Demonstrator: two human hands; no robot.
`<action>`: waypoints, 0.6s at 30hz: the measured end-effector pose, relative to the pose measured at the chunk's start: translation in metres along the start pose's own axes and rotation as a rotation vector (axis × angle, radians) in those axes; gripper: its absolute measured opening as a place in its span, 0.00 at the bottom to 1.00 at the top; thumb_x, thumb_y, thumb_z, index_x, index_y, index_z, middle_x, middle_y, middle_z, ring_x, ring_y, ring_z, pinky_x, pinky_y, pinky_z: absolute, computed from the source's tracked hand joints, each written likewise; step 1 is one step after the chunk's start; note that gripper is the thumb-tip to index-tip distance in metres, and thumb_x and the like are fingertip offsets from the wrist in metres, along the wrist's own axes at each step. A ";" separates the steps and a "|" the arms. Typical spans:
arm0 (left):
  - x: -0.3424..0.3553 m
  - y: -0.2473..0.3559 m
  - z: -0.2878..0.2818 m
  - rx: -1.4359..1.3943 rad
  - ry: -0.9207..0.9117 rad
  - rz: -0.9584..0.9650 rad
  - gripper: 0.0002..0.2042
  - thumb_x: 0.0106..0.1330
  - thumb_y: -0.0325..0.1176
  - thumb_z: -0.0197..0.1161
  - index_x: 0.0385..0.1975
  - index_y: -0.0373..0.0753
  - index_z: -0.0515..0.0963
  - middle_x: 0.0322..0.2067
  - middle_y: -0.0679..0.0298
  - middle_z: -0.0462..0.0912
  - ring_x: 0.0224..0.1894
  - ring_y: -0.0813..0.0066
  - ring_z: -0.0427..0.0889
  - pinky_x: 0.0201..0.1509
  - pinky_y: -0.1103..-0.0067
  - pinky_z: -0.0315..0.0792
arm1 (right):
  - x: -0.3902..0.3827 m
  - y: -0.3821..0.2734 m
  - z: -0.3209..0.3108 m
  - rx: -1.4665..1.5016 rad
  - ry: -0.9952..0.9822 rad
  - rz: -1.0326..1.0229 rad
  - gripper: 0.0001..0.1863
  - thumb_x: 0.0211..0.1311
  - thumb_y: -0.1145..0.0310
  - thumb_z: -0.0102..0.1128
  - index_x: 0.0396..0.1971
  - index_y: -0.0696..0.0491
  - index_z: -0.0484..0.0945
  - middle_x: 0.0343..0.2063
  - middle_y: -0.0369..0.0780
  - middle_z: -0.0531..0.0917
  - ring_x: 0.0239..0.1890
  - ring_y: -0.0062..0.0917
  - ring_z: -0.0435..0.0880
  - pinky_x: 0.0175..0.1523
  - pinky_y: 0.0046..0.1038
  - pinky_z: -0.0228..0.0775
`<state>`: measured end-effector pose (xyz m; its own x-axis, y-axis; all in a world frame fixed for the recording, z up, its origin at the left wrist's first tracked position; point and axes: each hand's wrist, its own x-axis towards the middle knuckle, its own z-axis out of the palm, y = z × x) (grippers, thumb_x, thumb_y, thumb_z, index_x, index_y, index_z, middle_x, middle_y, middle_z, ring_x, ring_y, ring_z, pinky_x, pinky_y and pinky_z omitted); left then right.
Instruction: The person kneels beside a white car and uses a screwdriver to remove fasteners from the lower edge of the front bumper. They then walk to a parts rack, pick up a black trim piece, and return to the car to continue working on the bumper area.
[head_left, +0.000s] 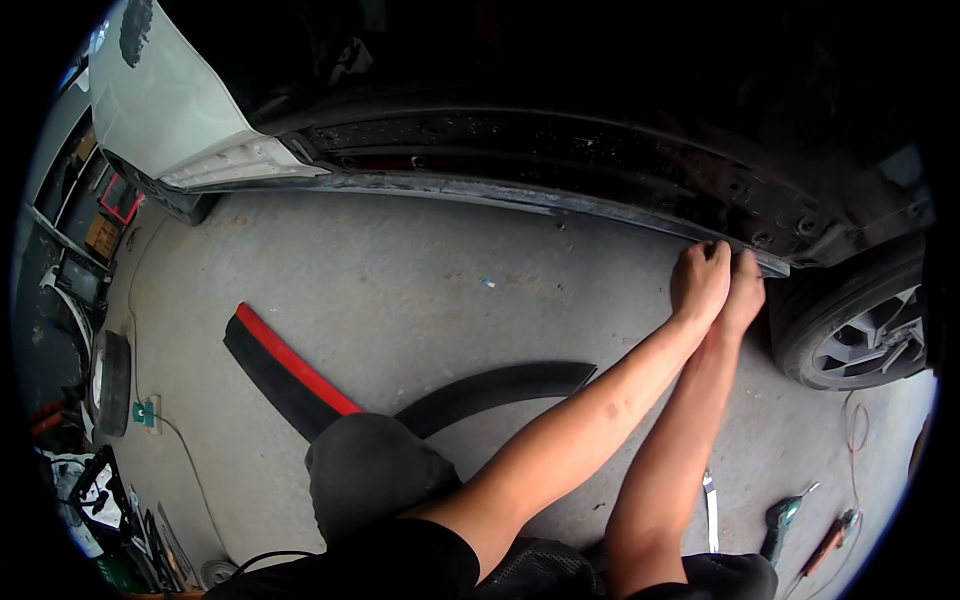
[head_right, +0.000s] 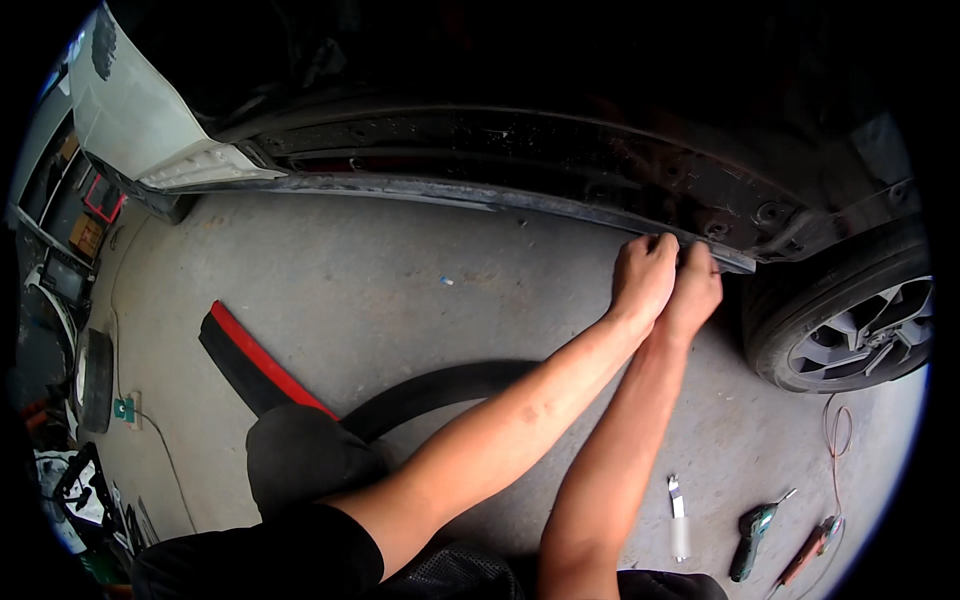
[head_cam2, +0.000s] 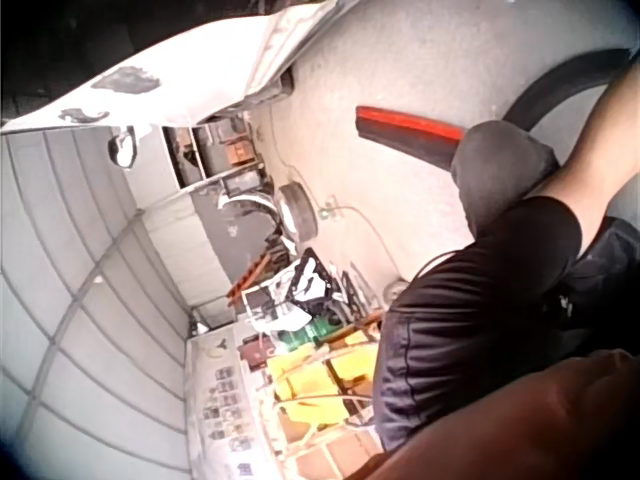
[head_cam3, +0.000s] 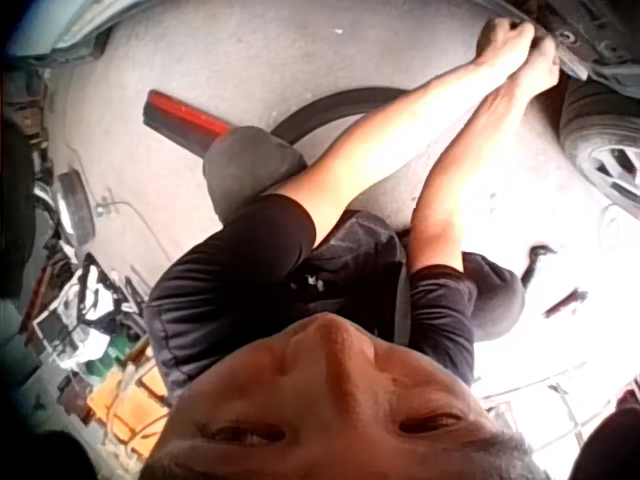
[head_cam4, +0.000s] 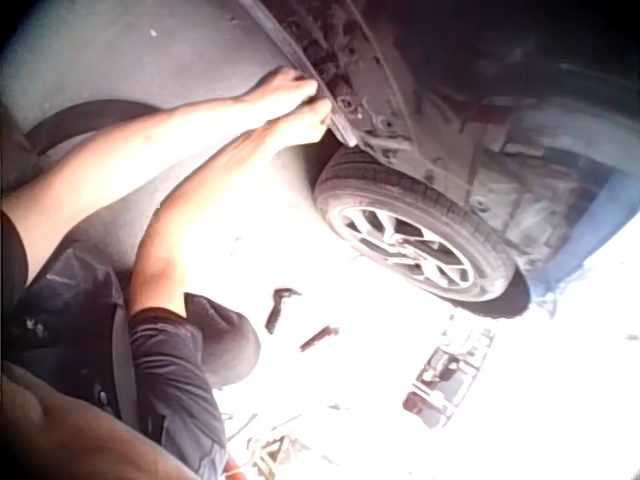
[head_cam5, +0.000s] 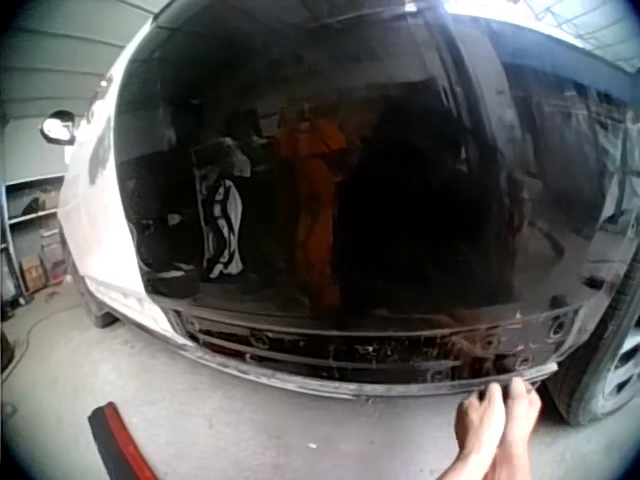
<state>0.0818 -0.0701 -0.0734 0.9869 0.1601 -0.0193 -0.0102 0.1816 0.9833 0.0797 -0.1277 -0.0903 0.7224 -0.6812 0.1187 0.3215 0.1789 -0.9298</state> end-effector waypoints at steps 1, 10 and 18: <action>0.001 -0.002 0.001 0.050 0.020 0.051 0.13 0.58 0.35 0.52 0.17 0.32 0.73 0.16 0.64 0.73 0.22 0.77 0.70 0.28 0.75 0.66 | -0.005 0.003 0.001 -0.017 0.003 -0.024 0.13 0.60 0.66 0.53 0.22 0.59 0.78 0.20 0.32 0.79 0.23 0.14 0.70 0.28 0.23 0.64; -0.012 0.024 -0.020 0.303 -0.286 -0.024 0.07 0.56 0.28 0.57 0.28 0.32 0.79 0.25 0.63 0.79 0.27 0.80 0.74 0.29 0.80 0.68 | -0.023 -0.010 -0.005 0.028 0.145 0.024 0.09 0.56 0.75 0.47 0.32 0.63 0.75 0.23 0.37 0.77 0.24 0.19 0.72 0.34 0.24 0.68; -0.013 0.013 -0.003 0.272 -0.378 -0.065 0.11 0.63 0.33 0.56 0.38 0.35 0.80 0.22 0.67 0.76 0.19 0.84 0.66 0.20 0.84 0.59 | 0.013 -0.026 -0.020 -0.172 0.253 -0.169 0.12 0.60 0.70 0.53 0.30 0.65 0.76 0.22 0.39 0.80 0.24 0.20 0.74 0.33 0.25 0.67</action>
<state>0.0682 -0.0667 -0.0606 0.9740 -0.2170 -0.0644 0.0459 -0.0891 0.9950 0.0681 -0.1555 -0.0720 0.4866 -0.8490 0.2061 0.2999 -0.0592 -0.9521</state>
